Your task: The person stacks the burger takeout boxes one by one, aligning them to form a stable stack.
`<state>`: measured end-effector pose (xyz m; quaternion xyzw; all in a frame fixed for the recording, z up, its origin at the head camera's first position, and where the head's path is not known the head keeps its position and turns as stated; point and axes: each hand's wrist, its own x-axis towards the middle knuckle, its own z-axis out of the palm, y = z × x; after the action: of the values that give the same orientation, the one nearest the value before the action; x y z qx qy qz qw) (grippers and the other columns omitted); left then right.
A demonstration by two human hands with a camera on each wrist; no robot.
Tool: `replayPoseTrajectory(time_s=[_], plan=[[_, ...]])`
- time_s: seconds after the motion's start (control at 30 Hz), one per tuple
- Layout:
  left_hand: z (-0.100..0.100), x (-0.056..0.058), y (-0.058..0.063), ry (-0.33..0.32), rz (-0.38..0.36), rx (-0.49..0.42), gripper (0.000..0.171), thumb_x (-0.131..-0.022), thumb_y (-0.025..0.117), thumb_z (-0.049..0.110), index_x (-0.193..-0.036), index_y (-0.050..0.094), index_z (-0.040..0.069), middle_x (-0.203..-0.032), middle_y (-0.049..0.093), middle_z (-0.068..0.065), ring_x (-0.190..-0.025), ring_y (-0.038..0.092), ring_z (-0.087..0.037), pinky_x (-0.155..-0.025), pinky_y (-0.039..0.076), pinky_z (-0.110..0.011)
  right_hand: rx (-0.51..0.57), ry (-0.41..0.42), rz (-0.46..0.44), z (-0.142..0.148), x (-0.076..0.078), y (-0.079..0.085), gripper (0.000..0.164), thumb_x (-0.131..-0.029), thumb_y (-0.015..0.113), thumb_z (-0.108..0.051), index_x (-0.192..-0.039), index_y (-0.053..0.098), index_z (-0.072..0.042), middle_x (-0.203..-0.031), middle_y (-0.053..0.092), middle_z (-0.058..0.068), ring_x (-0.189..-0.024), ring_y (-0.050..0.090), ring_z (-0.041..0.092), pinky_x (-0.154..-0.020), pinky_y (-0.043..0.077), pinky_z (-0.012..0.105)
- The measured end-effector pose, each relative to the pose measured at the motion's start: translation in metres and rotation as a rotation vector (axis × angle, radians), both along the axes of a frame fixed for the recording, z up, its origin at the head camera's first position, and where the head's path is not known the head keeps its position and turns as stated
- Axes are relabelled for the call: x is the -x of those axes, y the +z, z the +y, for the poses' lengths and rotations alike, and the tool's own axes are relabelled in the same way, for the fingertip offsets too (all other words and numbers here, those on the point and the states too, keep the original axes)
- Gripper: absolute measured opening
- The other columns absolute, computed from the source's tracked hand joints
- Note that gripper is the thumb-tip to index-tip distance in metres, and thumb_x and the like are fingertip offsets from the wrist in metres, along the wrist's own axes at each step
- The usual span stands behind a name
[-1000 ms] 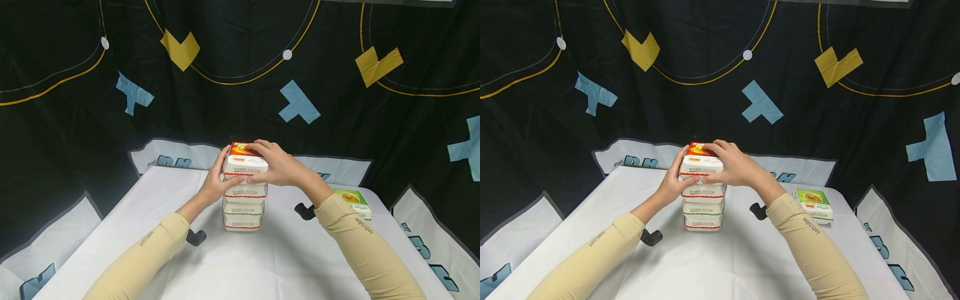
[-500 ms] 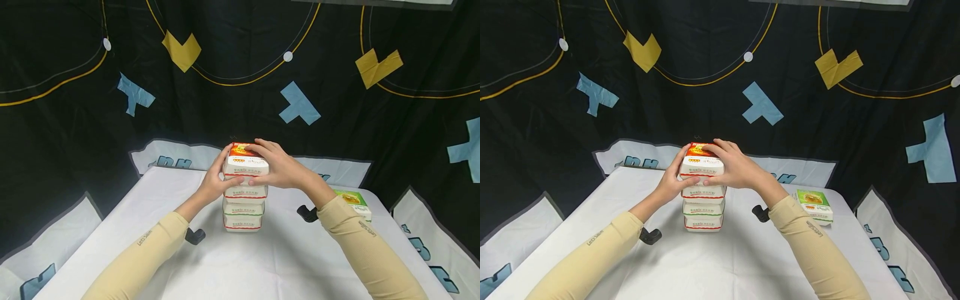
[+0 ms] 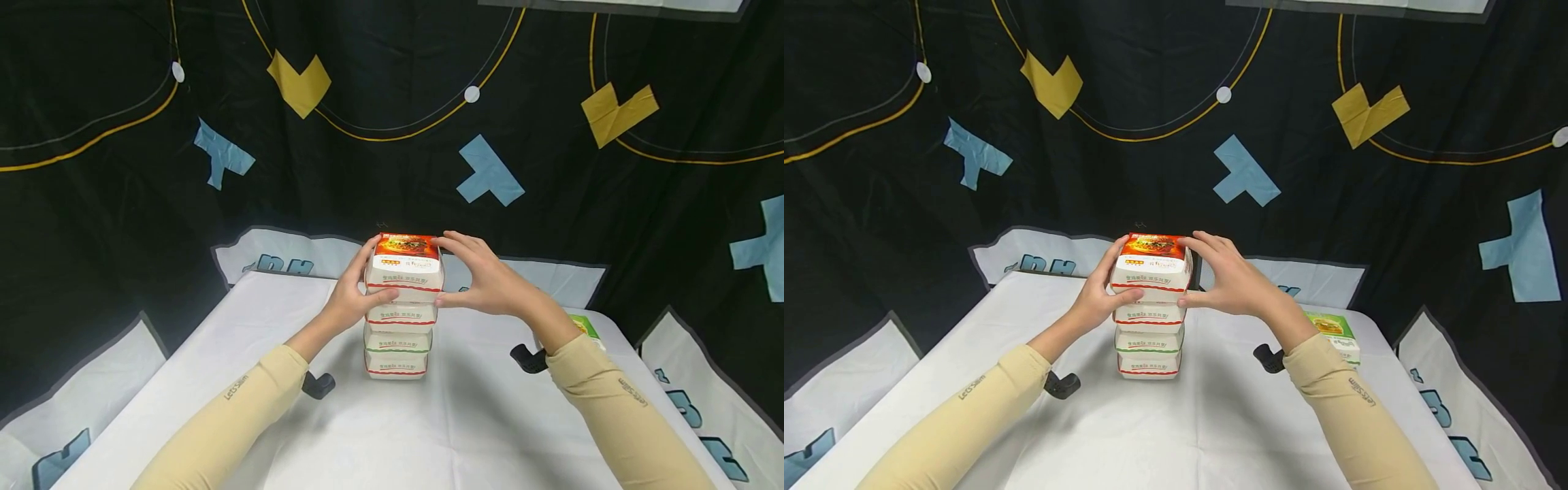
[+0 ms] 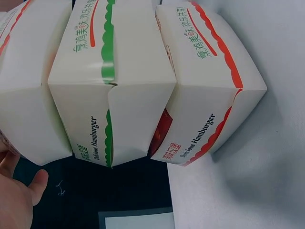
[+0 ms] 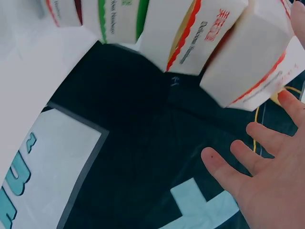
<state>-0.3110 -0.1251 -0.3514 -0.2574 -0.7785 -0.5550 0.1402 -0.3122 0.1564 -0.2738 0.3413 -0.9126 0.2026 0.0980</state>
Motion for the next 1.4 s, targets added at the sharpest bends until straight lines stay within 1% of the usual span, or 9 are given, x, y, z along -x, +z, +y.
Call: replayPoseTrajectory(time_s=[0.07, 0.13, 0.3, 0.53, 0.73, 1.07, 1.27, 1.33, 1.4], plan=[[0.001, -0.008, 0.007, -0.001, -0.007, -0.003, 0.094, -0.088, 0.077, 0.021, -0.161, 0.019, 0.026, -0.15, 0.042, -0.013, -0.131, 0.044, -0.029, -0.102, 0.045, -0.058, 0.007, -0.006, -0.011, 0.007, -0.001, -0.002, 0.101, -0.073, 0.084, -0.058, -0.156, 0.031, -0.036, -0.167, 0.02, -0.001, -0.149, 0.02, 0.028, -0.101, 0.047, 0.06], [0.001, -0.008, 0.007, 0.0, -0.013, -0.007, 0.093, -0.088, 0.077, 0.021, -0.161, 0.02, 0.026, -0.149, 0.043, -0.013, -0.131, 0.045, -0.028, -0.102, 0.045, -0.058, 0.011, -0.011, -0.017, 0.013, -0.001, -0.004, 0.103, -0.071, 0.085, -0.059, -0.156, 0.031, -0.037, -0.167, 0.02, -0.001, -0.149, 0.02, 0.028, -0.102, 0.047, 0.061], [-0.001, 0.01, -0.011, 0.001, -0.011, -0.019, 0.098, -0.086, 0.079, 0.019, -0.16, 0.017, 0.037, -0.151, 0.042, -0.008, -0.132, 0.044, -0.027, -0.1, 0.047, -0.058, -0.005, -0.029, -0.03, 0.029, -0.001, -0.01, 0.106, -0.069, 0.083, -0.065, -0.156, 0.032, -0.034, -0.167, 0.021, 0.001, -0.15, 0.019, 0.031, -0.103, 0.044, 0.064], [-0.002, 0.012, -0.014, 0.001, -0.004, -0.029, 0.094, -0.086, 0.08, 0.026, -0.156, 0.02, 0.049, -0.148, 0.044, -0.002, -0.13, 0.046, -0.023, -0.099, 0.048, -0.056, -0.025, -0.078, -0.056, 0.052, -0.001, -0.018, 0.106, -0.07, 0.082, -0.067, -0.156, 0.034, -0.029, -0.165, 0.024, 0.005, -0.147, 0.022, 0.033, -0.102, 0.042, 0.068], [-0.002, 0.011, -0.013, 0.017, 0.004, -0.018, 0.093, -0.085, 0.08, 0.032, -0.154, 0.021, 0.052, -0.145, 0.046, 0.0, -0.127, 0.047, -0.022, -0.097, 0.05, -0.053, -0.035, -0.112, -0.04, 0.071, 0.002, -0.027, 0.103, -0.072, 0.082, -0.064, -0.155, 0.036, -0.024, -0.164, 0.026, 0.01, -0.146, 0.024, 0.036, -0.103, 0.04, 0.071], [-0.003, 0.012, -0.011, 0.02, -0.007, -0.012, 0.097, -0.084, 0.082, 0.026, -0.155, 0.02, 0.051, -0.152, 0.042, 0.002, -0.133, 0.044, -0.021, -0.1, 0.049, -0.055, -0.055, -0.168, -0.07, 0.102, 0.009, -0.045, 0.104, -0.072, 0.081, -0.065, -0.156, 0.035, -0.024, -0.165, 0.024, 0.011, -0.149, 0.021, 0.041, -0.105, 0.034, 0.074], [-0.002, 0.012, -0.01, 0.028, -0.028, 0.003, 0.1, -0.085, 0.081, 0.022, -0.159, 0.017, 0.041, -0.154, 0.04, -0.005, -0.133, 0.044, -0.027, -0.101, 0.048, -0.057, -0.039, -0.198, -0.103, 0.119, 0.012, -0.056, 0.1, -0.074, 0.082, -0.061, -0.155, 0.037, -0.024, -0.165, 0.024, 0.013, -0.148, 0.021, 0.041, -0.106, 0.03, 0.076], [-0.002, 0.009, -0.008, 0.027, -0.036, 0.005, 0.1, -0.085, 0.081, 0.02, -0.16, 0.017, 0.038, -0.154, 0.04, -0.007, -0.132, 0.044, -0.028, -0.101, 0.048, -0.057, -0.039, -0.205, -0.115, 0.124, 0.013, -0.059, 0.1, -0.074, 0.081, -0.061, -0.155, 0.036, -0.023, -0.165, 0.024, 0.015, -0.148, 0.02, 0.043, -0.106, 0.028, 0.077], [-0.001, 0.002, -0.001, 0.018, -0.038, 0.002, 0.098, -0.086, 0.08, 0.019, -0.161, 0.018, 0.033, -0.153, 0.04, -0.009, -0.132, 0.044, -0.028, -0.101, 0.048, -0.057, -0.042, -0.213, -0.128, 0.13, 0.015, -0.063, 0.101, -0.074, 0.082, -0.06, -0.155, 0.035, -0.022, -0.165, 0.023, 0.017, -0.148, 0.019, 0.045, -0.107, 0.026, 0.078]])
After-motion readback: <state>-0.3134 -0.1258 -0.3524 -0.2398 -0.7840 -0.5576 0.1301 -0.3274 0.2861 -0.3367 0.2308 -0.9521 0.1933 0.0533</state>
